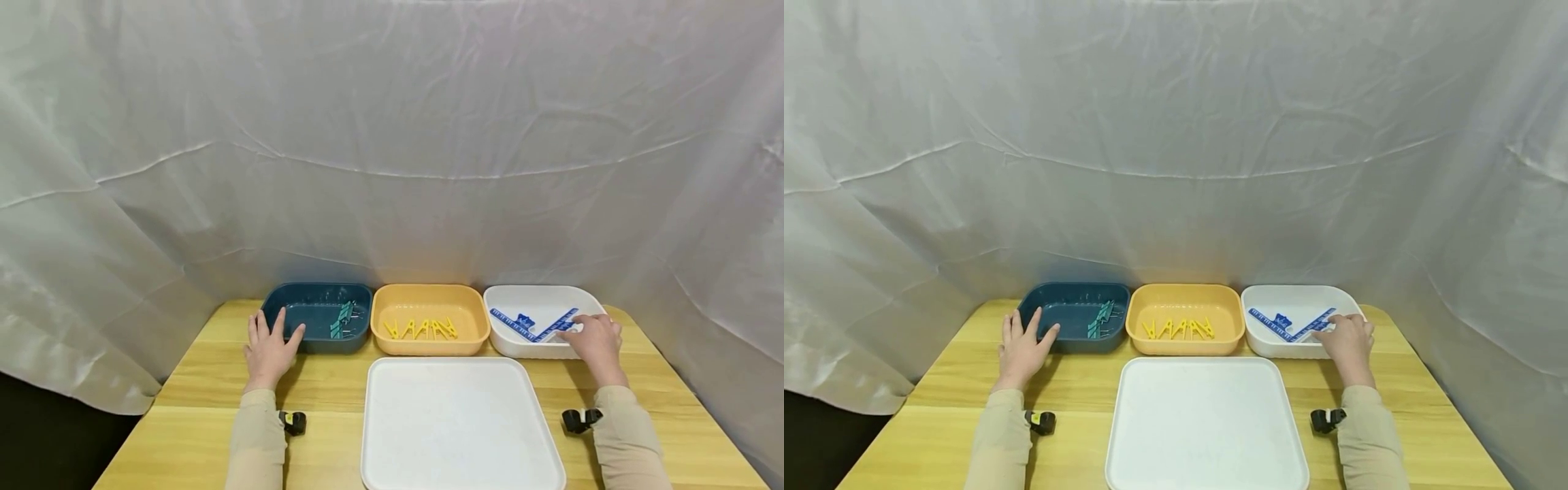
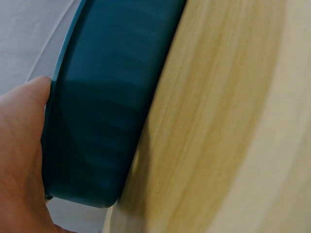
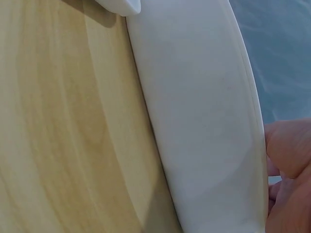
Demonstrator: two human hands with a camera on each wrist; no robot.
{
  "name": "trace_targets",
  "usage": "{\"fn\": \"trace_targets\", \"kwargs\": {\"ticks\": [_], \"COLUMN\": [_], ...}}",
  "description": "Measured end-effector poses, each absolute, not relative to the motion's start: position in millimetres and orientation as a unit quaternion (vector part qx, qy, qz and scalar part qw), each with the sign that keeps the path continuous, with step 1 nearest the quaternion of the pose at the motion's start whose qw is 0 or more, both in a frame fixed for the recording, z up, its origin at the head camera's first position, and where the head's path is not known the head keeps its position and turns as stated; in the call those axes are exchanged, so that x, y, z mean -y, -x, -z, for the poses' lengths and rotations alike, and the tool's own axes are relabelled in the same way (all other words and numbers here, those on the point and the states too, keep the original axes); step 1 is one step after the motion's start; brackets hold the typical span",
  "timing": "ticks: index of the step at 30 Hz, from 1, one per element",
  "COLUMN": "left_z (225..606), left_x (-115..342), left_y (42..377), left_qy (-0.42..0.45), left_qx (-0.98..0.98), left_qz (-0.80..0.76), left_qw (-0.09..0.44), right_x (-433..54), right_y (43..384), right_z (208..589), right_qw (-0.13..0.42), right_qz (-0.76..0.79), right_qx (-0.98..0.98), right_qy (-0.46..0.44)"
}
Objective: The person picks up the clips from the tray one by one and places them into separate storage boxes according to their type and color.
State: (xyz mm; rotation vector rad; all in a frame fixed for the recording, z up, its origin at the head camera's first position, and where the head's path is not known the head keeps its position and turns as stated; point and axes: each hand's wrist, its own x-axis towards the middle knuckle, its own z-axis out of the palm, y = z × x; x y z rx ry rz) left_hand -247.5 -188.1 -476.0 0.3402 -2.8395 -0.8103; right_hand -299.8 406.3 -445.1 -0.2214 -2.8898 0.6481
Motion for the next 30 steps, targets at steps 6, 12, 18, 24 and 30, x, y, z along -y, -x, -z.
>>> {"fn": "trace_targets", "kwargs": {"ticks": [6, 12, 18, 24, 30], "left_z": [478.2, 477.1, 476.9, 475.9, 477.5], "left_x": [188.8, 188.8, 187.4, 186.8, 187.5], "left_y": [247.7, 247.8, 248.2, 247.5, 247.2], "left_qy": [-0.116, -0.118, -0.120, -0.119, -0.119], "left_qx": [0.951, 0.952, 0.953, 0.953, 0.952], "left_qz": [0.274, 0.269, 0.265, 0.267, 0.269], "left_qw": [0.085, 0.081, 0.083, 0.082, 0.085], "right_x": [-405.2, -405.4, -406.4, -407.8, -413.2], "right_y": [300.9, 303.0, 305.0, 306.6, 309.0], "right_z": [440.8, 437.6, 433.8, 430.6, 426.5], "right_qw": [0.061, 0.031, 0.001, -0.019, -0.024], "right_qz": [-0.219, -0.215, -0.183, -0.175, -0.163], "right_qx": [0.971, 0.972, 0.978, 0.980, 0.983], "right_qy": [0.081, 0.094, 0.097, 0.096, 0.082]}}
